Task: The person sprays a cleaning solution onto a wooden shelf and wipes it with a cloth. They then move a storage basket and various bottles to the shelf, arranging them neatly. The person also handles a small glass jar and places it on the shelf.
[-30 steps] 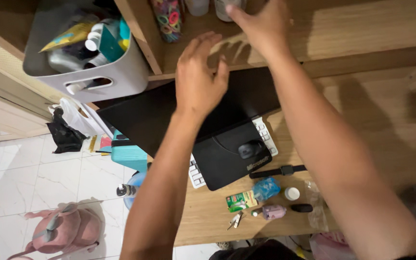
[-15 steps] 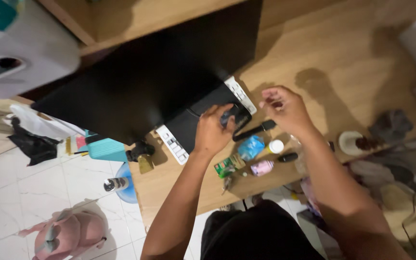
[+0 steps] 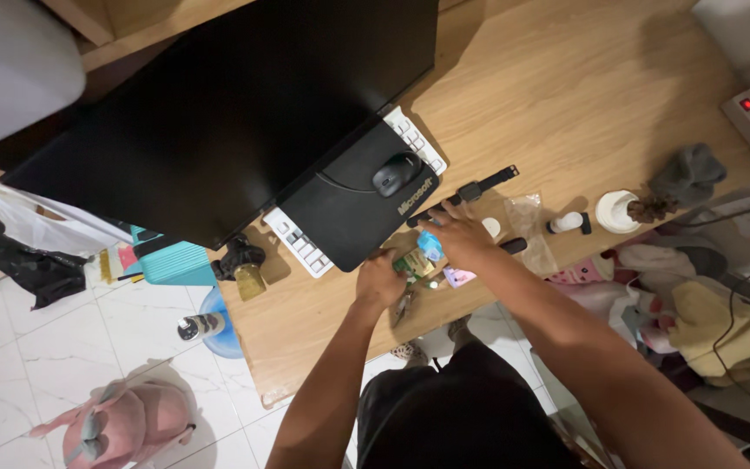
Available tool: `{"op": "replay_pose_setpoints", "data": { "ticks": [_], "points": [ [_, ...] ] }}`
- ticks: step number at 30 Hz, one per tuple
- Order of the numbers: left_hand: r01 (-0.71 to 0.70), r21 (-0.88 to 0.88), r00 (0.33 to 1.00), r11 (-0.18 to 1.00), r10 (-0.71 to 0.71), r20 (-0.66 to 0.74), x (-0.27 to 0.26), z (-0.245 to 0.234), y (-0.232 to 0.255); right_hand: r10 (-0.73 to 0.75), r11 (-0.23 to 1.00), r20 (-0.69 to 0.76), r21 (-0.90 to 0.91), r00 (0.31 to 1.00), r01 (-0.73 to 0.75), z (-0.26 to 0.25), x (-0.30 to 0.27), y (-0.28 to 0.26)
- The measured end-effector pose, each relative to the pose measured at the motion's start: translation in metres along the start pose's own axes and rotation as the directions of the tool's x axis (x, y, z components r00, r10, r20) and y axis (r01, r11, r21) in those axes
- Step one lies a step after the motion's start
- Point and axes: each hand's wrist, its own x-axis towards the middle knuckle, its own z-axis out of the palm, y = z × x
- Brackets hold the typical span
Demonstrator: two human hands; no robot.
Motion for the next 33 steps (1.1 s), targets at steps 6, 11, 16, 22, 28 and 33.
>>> {"op": "replay_pose_setpoints", "data": {
  "ticks": [6,11,16,22,28,33],
  "points": [
    [0.059,-0.158,0.998,0.986,-0.062,-0.016,0.004,-0.016,0.018,-0.023,0.989,0.133,-0.140,0.991,0.042,-0.004,0.014,0.005],
    [0.207,-0.466,0.977,0.860,-0.203,0.060,0.010,-0.024,0.029,-0.045,0.998,-0.003,0.052,0.999,0.045,-0.034,0.014,0.004],
    [0.062,-0.927,0.994,0.370,0.056,0.089,0.023,-0.004,0.020,0.080,0.964,0.093,0.245,0.992,-0.101,-0.090,0.008,-0.009],
    [0.143,-0.974,0.989,0.176,0.022,0.149,0.034,-0.044,0.059,0.078,0.724,-0.131,0.689,0.988,0.034,-0.148,-0.007,-0.012],
    [0.199,-0.980,0.973,-0.007,0.120,0.197,0.043,-0.108,0.125,-0.037,0.684,-0.332,0.680,0.942,0.267,-0.198,-0.040,0.006],
    [0.167,-0.985,0.977,0.048,0.122,0.172,0.059,-0.131,0.184,0.112,0.605,-0.356,0.765,0.928,0.220,-0.220,-0.053,0.038]
  ]
}}
